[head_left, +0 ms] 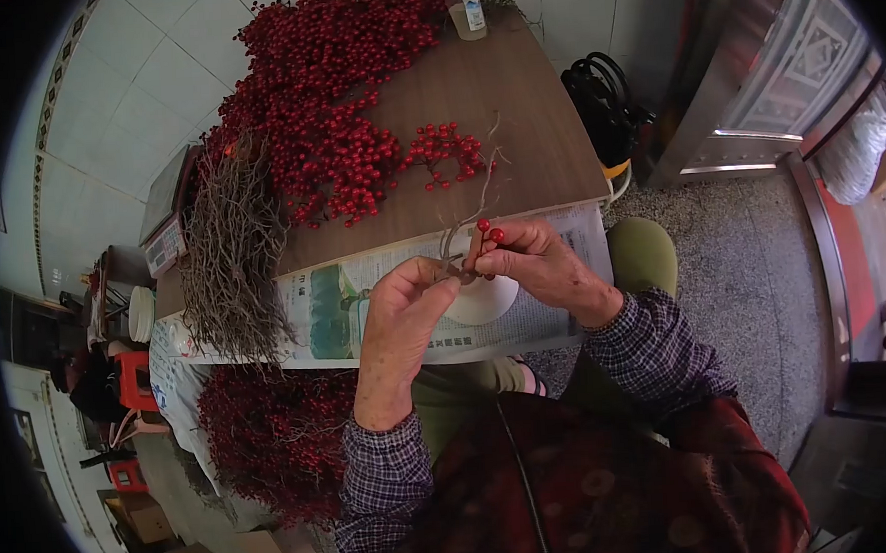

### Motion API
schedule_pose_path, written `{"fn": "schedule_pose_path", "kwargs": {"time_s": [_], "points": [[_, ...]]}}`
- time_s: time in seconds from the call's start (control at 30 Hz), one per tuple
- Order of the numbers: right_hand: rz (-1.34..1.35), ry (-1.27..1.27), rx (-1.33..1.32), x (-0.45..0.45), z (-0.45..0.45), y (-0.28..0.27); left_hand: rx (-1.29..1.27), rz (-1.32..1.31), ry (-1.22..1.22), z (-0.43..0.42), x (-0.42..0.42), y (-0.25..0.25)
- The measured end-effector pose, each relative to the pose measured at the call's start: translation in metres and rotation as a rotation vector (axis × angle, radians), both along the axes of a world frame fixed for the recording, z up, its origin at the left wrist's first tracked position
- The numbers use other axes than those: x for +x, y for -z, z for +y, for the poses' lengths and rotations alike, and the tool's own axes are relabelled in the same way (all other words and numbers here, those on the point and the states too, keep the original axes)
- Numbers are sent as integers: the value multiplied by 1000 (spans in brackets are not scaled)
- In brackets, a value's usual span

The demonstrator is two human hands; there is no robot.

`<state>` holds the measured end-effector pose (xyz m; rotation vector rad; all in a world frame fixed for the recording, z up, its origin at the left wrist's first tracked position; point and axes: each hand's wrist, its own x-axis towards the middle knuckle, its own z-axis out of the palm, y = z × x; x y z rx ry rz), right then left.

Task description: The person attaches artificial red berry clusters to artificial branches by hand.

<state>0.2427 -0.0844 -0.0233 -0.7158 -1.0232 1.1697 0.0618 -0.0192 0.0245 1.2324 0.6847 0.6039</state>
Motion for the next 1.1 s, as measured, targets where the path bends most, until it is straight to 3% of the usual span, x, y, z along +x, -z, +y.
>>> {"fn": "schedule_pose_path", "kwargs": {"time_s": [1.1], "points": [[38, -178, -72, 14, 1, 4, -72, 50, 95, 2, 0, 0]]}}
